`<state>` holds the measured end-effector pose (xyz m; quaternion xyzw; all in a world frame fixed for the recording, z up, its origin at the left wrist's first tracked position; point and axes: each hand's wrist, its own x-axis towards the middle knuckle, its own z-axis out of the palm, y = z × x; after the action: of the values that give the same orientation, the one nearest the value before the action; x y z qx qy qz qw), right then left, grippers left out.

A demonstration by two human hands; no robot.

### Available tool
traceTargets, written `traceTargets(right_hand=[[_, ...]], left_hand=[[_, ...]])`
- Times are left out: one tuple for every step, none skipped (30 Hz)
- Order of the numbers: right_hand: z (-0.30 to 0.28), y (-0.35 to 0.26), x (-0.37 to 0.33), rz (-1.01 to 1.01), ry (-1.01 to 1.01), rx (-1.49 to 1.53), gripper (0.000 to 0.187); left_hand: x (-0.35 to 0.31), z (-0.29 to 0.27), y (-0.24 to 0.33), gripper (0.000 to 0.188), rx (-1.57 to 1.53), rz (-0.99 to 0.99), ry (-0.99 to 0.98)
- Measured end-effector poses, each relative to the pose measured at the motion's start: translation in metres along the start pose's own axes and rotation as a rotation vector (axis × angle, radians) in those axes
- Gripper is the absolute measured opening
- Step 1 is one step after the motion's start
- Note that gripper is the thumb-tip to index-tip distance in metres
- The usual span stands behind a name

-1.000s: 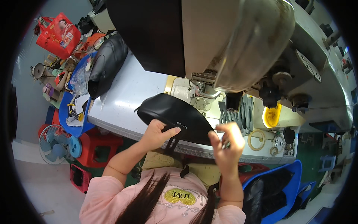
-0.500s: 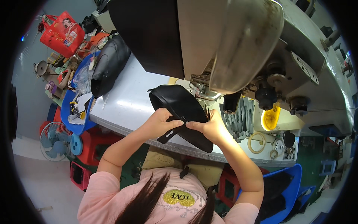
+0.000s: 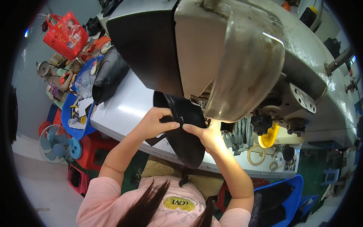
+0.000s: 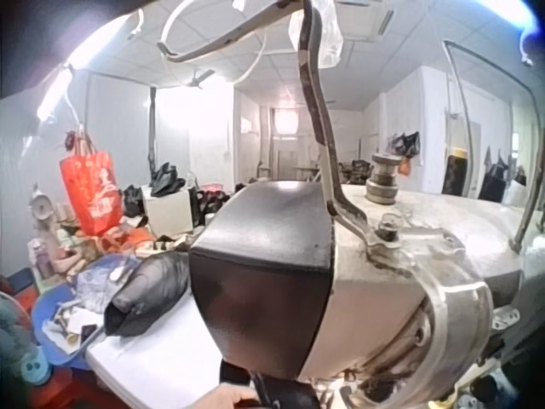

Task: The person sews black leather shoe uppers using a sewing machine. They repeatedly pick up a shoe, align it under the needle, sew a section, and then inspect the stitching before moving to the next shoe.

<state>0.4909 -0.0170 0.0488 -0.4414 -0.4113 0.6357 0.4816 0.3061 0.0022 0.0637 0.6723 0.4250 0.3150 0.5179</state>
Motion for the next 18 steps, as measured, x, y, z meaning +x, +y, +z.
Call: traceTargets(right_hand=[[-0.005,0.002,0.001,0.002,0.075,-0.091,0.033],[-0.014,0.004,0.002,0.005,0.151,-0.182,0.031],[-0.021,0.005,0.001,0.007,0.228,-0.273,0.029],[-0.023,-0.002,-0.003,-0.011,0.184,-0.193,0.023],[-0.027,0.0,-0.004,-0.051,0.206,-0.145,0.022],[-0.032,0.006,-0.003,-0.091,0.227,-0.097,0.02],[-0.038,0.012,-0.004,-0.126,0.257,-0.046,0.018],[-0.044,0.016,-0.004,-0.126,0.245,-0.029,0.02],[-0.043,0.021,-0.003,-0.161,0.284,-0.015,0.022],[-0.039,0.027,-0.001,-0.198,0.323,0.003,0.023],[-0.034,0.03,0.0,-0.234,0.361,0.021,0.025],[-0.03,0.029,-0.001,-0.213,0.377,0.07,0.029],[-0.028,0.03,0.0,-0.224,0.402,0.081,0.029],[-0.027,0.031,0.001,-0.235,0.427,0.092,0.029],[-0.026,0.032,0.002,-0.245,0.451,0.103,0.029],[-0.027,0.032,0.002,-0.228,0.453,0.089,0.033],[-0.023,0.028,0.002,-0.24,0.425,0.078,0.035],[-0.018,0.019,0.0,-0.253,0.397,0.068,0.037]], left_hand=[[0.006,-0.001,-0.001,0.021,-0.031,-0.049,-0.01],[0.013,0.0,-0.004,0.021,-0.063,-0.098,-0.021],[0.021,0.002,-0.008,0.022,-0.094,-0.147,-0.033],[0.029,0.006,-0.01,0.023,-0.162,-0.082,-0.034],[0.036,0.008,-0.009,0.023,-0.115,-0.066,-0.041],[0.044,0.009,-0.003,0.023,-0.068,-0.051,-0.047],[0.051,0.011,0.005,0.024,-0.022,-0.04,-0.063],[0.054,0.011,0.022,0.031,-0.163,-0.068,-0.085],[0.064,0.005,0.02,0.039,-0.282,-0.148,-0.191],[0.071,0.0,0.022,0.04,-0.235,-0.17,-0.215],[0.075,-0.004,0.029,0.042,-0.188,-0.192,-0.238],[0.075,-0.006,0.038,0.042,-0.051,-0.179,-0.221],[0.073,-0.008,0.06,0.042,0.085,-0.165,-0.206],[0.074,-0.01,0.071,0.043,0.222,-0.151,-0.19],[0.082,-0.011,0.061,0.043,0.146,-0.116,-0.229],[0.092,-0.012,0.041,0.043,0.071,-0.081,-0.261],[0.095,-0.013,0.035,0.042,0.027,-0.068,-0.283],[0.097,-0.015,0.029,0.042,-0.016,-0.056,-0.306]])
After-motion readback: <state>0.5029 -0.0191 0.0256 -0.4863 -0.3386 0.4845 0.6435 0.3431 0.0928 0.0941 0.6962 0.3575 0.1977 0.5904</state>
